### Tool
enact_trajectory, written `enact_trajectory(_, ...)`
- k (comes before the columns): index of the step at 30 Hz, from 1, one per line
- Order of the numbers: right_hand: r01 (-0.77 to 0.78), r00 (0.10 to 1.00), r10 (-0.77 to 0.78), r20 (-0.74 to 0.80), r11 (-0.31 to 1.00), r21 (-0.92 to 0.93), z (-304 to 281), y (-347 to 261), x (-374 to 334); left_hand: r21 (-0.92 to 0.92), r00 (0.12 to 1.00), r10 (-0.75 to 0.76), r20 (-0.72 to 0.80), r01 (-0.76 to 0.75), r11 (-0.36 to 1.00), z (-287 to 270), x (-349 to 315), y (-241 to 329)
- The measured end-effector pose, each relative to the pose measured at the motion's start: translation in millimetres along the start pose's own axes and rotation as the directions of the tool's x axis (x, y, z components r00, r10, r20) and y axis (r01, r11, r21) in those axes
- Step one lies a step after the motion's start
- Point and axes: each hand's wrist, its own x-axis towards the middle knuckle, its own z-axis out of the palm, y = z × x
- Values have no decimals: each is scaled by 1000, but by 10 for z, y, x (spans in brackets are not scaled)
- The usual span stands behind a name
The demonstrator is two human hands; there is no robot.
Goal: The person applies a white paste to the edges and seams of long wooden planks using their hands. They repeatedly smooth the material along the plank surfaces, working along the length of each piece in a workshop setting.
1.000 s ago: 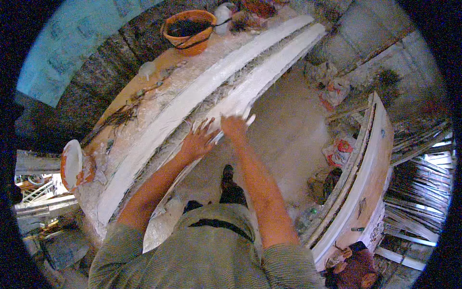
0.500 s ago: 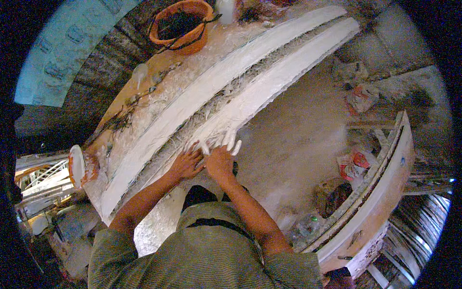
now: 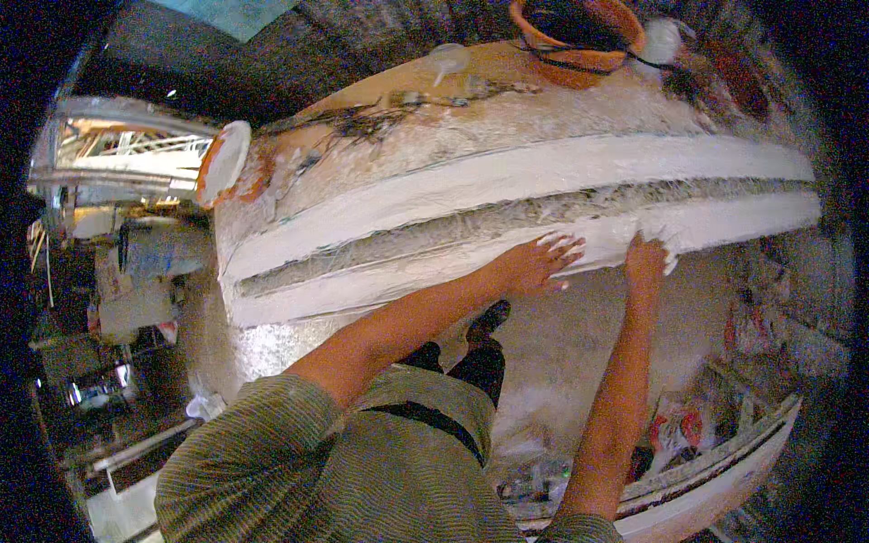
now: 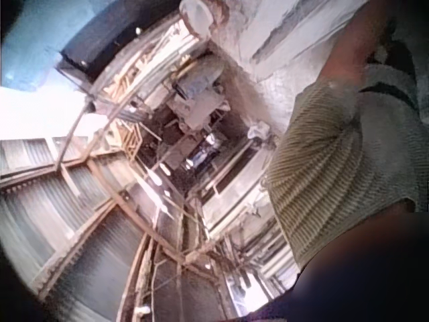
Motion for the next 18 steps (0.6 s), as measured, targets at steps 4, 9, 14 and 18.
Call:
enact_trajectory(4,208,970,-198,144,976,-61,274,-762,-1099,-57,999,22,47,-19,998,-286,-1066,-89)
enact_trajectory(9,322,931,-307,196,946,-50,399,-1752,-2577,-7,981,-48,189,50,999,-802,-2687,-221)
enact_trajectory(14,375,876,-352,328,927,-7,491,-2738,-3927,-57,979,-83,188,96,994,-1214,-4259,-450)
enact_trajectory(18,556,740,-502,447,831,14,534,-3425,-4967,-72,972,-147,182,162,984,-1480,-5416,-540)
